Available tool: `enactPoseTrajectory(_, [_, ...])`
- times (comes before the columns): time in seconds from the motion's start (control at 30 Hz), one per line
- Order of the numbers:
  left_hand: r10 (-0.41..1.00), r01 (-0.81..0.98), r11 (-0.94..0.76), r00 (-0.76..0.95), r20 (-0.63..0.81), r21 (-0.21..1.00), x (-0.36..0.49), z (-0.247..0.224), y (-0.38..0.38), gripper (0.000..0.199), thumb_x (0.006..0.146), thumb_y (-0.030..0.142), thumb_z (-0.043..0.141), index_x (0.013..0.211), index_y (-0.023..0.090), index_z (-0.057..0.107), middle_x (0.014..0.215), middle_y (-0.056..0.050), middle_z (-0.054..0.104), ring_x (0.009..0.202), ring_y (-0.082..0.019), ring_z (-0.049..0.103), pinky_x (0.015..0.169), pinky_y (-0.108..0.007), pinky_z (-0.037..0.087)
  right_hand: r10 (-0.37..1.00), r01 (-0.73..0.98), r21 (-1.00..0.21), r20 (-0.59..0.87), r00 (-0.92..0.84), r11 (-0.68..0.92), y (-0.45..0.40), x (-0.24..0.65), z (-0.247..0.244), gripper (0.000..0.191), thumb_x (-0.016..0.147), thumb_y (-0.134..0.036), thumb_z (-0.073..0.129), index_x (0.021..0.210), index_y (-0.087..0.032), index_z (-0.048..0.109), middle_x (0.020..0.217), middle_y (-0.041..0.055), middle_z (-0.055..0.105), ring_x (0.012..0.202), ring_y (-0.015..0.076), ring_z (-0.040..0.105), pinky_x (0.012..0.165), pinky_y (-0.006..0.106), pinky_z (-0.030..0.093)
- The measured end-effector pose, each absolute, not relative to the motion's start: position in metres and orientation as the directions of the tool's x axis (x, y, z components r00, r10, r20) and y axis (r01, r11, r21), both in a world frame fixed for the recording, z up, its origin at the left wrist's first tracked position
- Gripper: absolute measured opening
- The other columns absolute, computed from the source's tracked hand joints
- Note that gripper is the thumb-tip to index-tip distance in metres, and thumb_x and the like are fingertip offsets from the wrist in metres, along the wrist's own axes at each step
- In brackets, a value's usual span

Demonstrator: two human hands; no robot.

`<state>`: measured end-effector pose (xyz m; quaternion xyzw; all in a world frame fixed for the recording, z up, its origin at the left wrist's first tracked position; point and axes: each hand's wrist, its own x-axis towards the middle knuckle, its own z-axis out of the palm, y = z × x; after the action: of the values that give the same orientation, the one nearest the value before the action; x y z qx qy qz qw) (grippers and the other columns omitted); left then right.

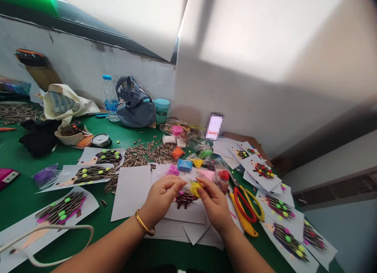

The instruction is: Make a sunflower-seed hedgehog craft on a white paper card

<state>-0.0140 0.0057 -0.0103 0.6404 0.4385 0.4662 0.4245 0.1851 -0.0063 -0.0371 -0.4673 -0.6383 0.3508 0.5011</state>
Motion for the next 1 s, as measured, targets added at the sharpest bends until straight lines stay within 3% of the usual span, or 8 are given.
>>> enactPoseTrajectory(0.17, [0.909, 0.215, -0.377, 0.275, 0.314, 0.901, -0.013, -0.014, 0.006, 0.026, 0.082, 0.032, 0.070, 0.107, 0.024, 0.073, 0.097, -0.005, 0.063, 0.086, -0.019, 0.065, 0.072, -0.029, 0.057, 0.965, 0.242, -0.935, 0.263, -0.016, 0.259, -0.005, 0.191, -0.033, 0.031, 0.094, -0.040, 0.056, 0.118, -0.026, 0.069, 0.120, 0.0078, 0.069, 0.112, 0.0269, 0.064, 0.098, 0.046, 0.051])
enactPoseTrajectory(0.3, [0.839, 0.450, -0.543, 0.241, 0.489, 0.709, -0.016, -0.020, 0.007, 0.025, 0.084, 0.025, 0.068, 0.108, 0.022, 0.072, 0.096, -0.006, 0.065, 0.091, -0.020, 0.063, 0.083, -0.035, 0.055, 0.975, 0.052, -0.979, 0.190, -0.112, 0.196, -0.005, 0.192, -0.034, 0.041, 0.088, -0.040, 0.066, 0.126, -0.027, 0.063, 0.130, 0.0082, 0.063, 0.115, 0.0270, 0.062, 0.096, 0.042, 0.053])
enactPoseTrajectory(0.4, [0.806, 0.541, -0.573, 0.239, 0.541, 0.616, -0.018, -0.022, 0.009, 0.023, 0.084, 0.027, 0.069, 0.105, 0.021, 0.073, 0.092, -0.007, 0.066, 0.089, -0.022, 0.063, 0.081, -0.037, 0.055, 0.968, -0.013, -0.984, 0.178, -0.178, 0.179, -0.005, 0.189, -0.038, 0.053, 0.082, -0.035, 0.074, 0.132, -0.028, 0.057, 0.130, 0.0079, 0.061, 0.113, 0.0249, 0.062, 0.094, 0.038, 0.053])
enactPoseTrajectory(0.53, [0.837, 0.480, -0.542, 0.231, 0.496, 0.690, -0.017, -0.024, 0.009, 0.016, 0.086, 0.029, 0.066, 0.098, 0.021, 0.073, 0.104, -0.009, 0.072, 0.098, -0.023, 0.067, 0.089, -0.038, 0.055, 0.971, 0.089, -0.975, 0.192, -0.142, 0.206, -0.005, 0.188, -0.042, 0.046, 0.084, -0.034, 0.072, 0.127, -0.025, 0.059, 0.115, 0.0073, 0.066, 0.100, 0.0217, 0.065, 0.087, 0.034, 0.055])
enactPoseTrajectory(0.63, [0.870, 0.375, -0.491, 0.249, 0.425, 0.786, -0.012, -0.024, 0.005, 0.022, 0.090, 0.027, 0.060, 0.108, 0.022, 0.071, 0.111, -0.008, 0.073, 0.103, -0.022, 0.068, 0.091, -0.035, 0.055, 0.963, 0.169, -0.953, 0.229, -0.142, 0.251, -0.006, 0.188, -0.042, 0.036, 0.086, -0.035, 0.070, 0.118, -0.022, 0.063, 0.103, 0.0064, 0.068, 0.086, 0.0192, 0.066, 0.079, 0.032, 0.055])
enactPoseTrajectory(0.83, [0.851, 0.295, -0.467, 0.408, 0.332, 0.834, -0.002, -0.015, -0.007, 0.031, 0.093, 0.025, 0.057, 0.123, 0.027, 0.065, 0.113, -0.004, 0.073, 0.101, -0.018, 0.068, 0.091, -0.030, 0.053, 0.953, 0.311, -0.902, 0.271, -0.136, 0.301, -0.009, 0.183, -0.036, 0.020, 0.090, -0.034, 0.063, 0.103, -0.020, 0.068, 0.080, 0.0018, 0.068, 0.067, 0.0143, 0.064, 0.066, 0.027, 0.052])
enactPoseTrajectory(1.0, [0.876, 0.254, -0.402, 0.387, 0.289, 0.879, -0.002, -0.015, -0.007, 0.031, 0.094, 0.029, 0.055, 0.122, 0.025, 0.066, 0.102, -0.005, 0.074, 0.087, -0.017, 0.069, 0.082, -0.029, 0.055, 0.955, 0.297, -0.908, 0.275, -0.110, 0.296, -0.009, 0.180, -0.034, 0.018, 0.090, -0.033, 0.063, 0.102, -0.020, 0.066, 0.080, 0.0015, 0.069, 0.067, 0.0145, 0.065, 0.065, 0.027, 0.052])
